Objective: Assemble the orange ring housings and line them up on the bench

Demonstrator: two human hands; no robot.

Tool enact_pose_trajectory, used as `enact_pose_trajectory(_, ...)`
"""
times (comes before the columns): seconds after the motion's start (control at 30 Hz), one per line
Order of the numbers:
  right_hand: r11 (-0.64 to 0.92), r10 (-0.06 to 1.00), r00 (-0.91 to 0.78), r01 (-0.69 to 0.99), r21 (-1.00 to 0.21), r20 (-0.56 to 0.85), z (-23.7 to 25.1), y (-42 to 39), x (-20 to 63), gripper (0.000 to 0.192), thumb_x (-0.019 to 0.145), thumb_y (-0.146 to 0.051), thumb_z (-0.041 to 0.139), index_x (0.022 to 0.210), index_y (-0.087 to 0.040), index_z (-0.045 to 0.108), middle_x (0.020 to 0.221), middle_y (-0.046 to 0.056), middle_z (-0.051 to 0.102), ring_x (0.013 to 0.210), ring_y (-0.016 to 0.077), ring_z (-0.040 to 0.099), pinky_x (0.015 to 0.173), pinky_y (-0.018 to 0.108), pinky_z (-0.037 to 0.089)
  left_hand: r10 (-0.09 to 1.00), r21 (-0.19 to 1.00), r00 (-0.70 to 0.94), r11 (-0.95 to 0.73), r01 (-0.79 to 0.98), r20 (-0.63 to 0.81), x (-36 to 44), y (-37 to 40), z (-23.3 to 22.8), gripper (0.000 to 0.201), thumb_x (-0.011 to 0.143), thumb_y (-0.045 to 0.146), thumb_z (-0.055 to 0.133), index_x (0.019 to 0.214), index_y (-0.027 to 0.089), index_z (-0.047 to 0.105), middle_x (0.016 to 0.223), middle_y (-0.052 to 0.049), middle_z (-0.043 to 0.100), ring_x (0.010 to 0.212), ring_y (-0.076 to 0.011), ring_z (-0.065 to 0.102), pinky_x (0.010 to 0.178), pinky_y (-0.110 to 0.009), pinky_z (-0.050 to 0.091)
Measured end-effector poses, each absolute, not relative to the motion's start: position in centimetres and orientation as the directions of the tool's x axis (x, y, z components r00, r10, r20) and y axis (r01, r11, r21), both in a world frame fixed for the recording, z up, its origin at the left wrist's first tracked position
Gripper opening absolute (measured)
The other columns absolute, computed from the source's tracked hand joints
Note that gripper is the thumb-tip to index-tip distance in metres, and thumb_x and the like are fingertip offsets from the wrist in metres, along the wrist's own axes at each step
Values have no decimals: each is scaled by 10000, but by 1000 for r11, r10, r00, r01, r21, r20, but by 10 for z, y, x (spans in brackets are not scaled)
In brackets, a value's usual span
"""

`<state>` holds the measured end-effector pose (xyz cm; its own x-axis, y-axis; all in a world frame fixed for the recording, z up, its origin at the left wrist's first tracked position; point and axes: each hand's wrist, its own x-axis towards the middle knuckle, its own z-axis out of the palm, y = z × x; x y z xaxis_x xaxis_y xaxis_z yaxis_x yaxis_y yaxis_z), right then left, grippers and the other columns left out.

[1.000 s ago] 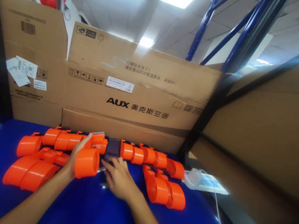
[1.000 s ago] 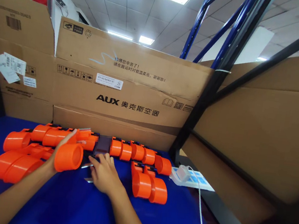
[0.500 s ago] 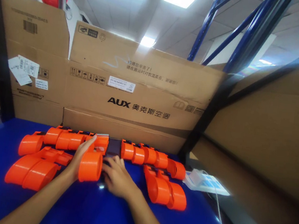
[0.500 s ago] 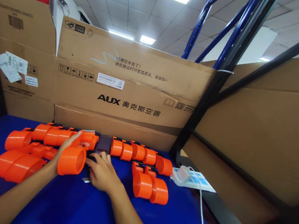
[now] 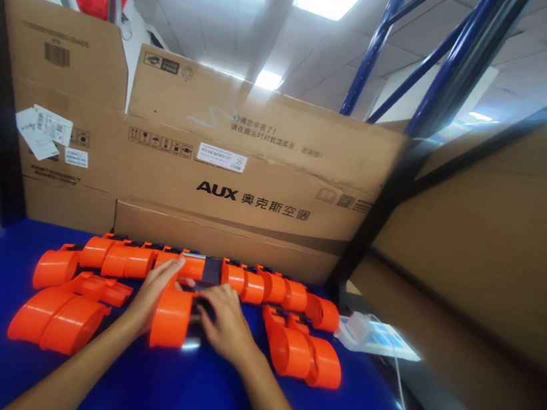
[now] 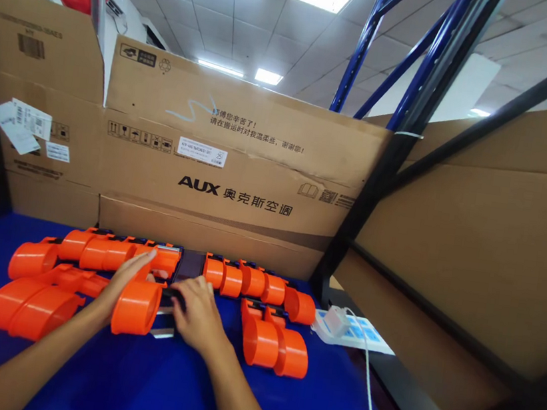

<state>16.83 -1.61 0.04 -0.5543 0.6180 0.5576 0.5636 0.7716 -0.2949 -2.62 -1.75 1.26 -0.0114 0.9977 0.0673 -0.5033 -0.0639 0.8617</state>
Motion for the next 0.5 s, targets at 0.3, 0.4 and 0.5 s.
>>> enact_pose_trajectory(0.3,748,565,-78,470,-469,822,13,-19,186,277,927,-211,595,1195,-233,660,1134,93,688,1011,228,655,858,364,549,978,977,173,-78,-200,114,-13,-19,0,565,754,491,759,1185,171,582,855,-68,750,619,-162,650,543,-237,470)
enact_pose_trajectory(0.4,797,544,-203,428,-426,814,12,-23,181,289,932,-175,578,1193,-252,676,1181,96,671,1075,226,649,920,376,543,957,978,255,-95,-185,141,-8,-22,-2,561,765,471,758,1206,176,576,853,-60,742,630,-162,655,557,-240,481)
enact_pose_trajectory(0.5,817,535,-245,395,-421,808,11,-24,178,304,930,-158,572,1193,-258,687,1225,103,651,1103,225,645,945,380,540,949,977,279,-98,-188,149,-6,-26,0,539,772,469,754,1197,185,581,878,-57,738,619,-150,647,552,-234,482)
